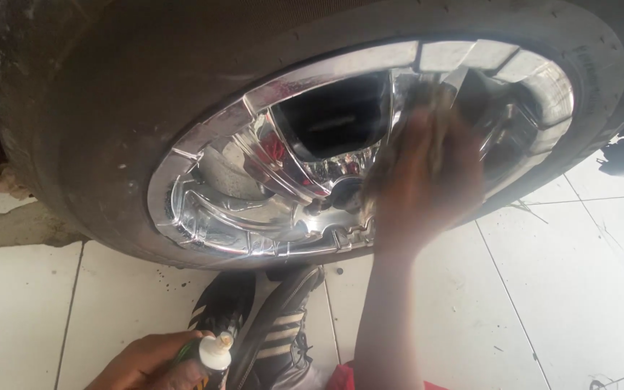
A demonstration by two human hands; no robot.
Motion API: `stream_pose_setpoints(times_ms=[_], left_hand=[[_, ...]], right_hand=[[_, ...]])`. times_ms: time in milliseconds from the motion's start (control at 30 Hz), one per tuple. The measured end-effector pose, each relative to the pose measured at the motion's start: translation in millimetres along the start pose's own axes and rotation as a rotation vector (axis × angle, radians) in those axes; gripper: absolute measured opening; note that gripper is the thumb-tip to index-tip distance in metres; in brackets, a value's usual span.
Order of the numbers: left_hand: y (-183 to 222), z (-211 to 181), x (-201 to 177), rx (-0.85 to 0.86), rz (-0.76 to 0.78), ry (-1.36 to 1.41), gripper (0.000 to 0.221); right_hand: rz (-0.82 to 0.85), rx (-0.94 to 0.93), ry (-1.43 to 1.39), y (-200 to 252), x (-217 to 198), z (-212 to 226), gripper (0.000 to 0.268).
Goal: Apply polish and clean a chrome car wheel with a cloth.
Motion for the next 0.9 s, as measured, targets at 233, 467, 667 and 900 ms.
stream_pose_setpoints(times_ms=[233,467,667,900], left_hand=[[-2,-1,-1,0.164,0.003,0.090,0.046],[-18,24,-6,0.248,0.010,-0.139,0.043],[0,-6,5,-0.051,-0.037,0.156,0.048],[12,-37,8,0.123,-0.182,-0.191,0.041]], right_hand=[[0.040,-0.371,-0.037,16,0,35,0.017],[-0.024,-0.167,0.191,24,-21,-8,0.016],[0.122,-0.510,0.237,-28,10,50,0.006],[0.074,-0.483,0.299,20,-15,28,0.015]])
Point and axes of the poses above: each hand's wrist, its own y-axis away from the middle knuckle, its own x-axis out of the palm, z = x × y, the point moved 7 cm from there along -y, towards the middle knuckle, and after that the axes turned 4 degrees about -y, right-handed, at the moved point
